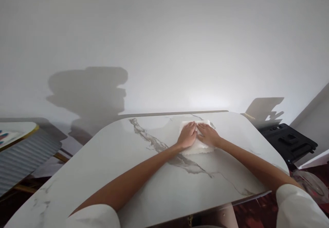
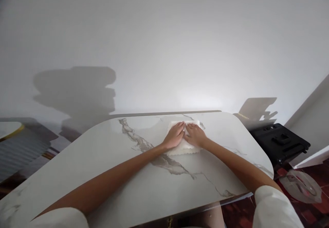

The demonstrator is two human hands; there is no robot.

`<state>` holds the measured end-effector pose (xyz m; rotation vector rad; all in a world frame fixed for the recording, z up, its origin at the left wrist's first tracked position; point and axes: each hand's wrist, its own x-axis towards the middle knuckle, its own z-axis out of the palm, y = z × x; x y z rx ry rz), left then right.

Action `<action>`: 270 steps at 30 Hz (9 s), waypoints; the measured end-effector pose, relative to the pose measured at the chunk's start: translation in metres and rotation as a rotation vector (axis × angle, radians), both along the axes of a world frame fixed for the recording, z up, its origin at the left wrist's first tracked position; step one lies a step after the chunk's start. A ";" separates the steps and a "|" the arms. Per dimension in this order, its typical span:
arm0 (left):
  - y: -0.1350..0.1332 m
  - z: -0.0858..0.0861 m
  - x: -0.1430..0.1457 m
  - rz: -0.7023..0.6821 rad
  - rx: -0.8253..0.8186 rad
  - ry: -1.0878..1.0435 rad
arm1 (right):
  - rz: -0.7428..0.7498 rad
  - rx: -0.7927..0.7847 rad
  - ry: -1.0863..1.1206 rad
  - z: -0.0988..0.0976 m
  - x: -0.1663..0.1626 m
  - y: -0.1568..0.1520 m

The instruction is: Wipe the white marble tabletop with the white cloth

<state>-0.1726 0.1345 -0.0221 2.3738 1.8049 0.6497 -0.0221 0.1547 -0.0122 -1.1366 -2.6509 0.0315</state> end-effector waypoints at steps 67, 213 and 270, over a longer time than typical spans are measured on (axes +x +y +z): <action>-0.026 0.010 0.102 0.071 -0.173 -0.073 | 0.104 -0.070 0.058 -0.012 0.105 0.005; 0.087 0.005 -0.094 0.029 -0.025 0.057 | -0.001 0.063 0.020 -0.012 -0.090 0.101; -0.139 -0.019 -0.262 0.354 0.057 0.224 | 0.242 -0.005 0.149 -0.009 -0.259 -0.115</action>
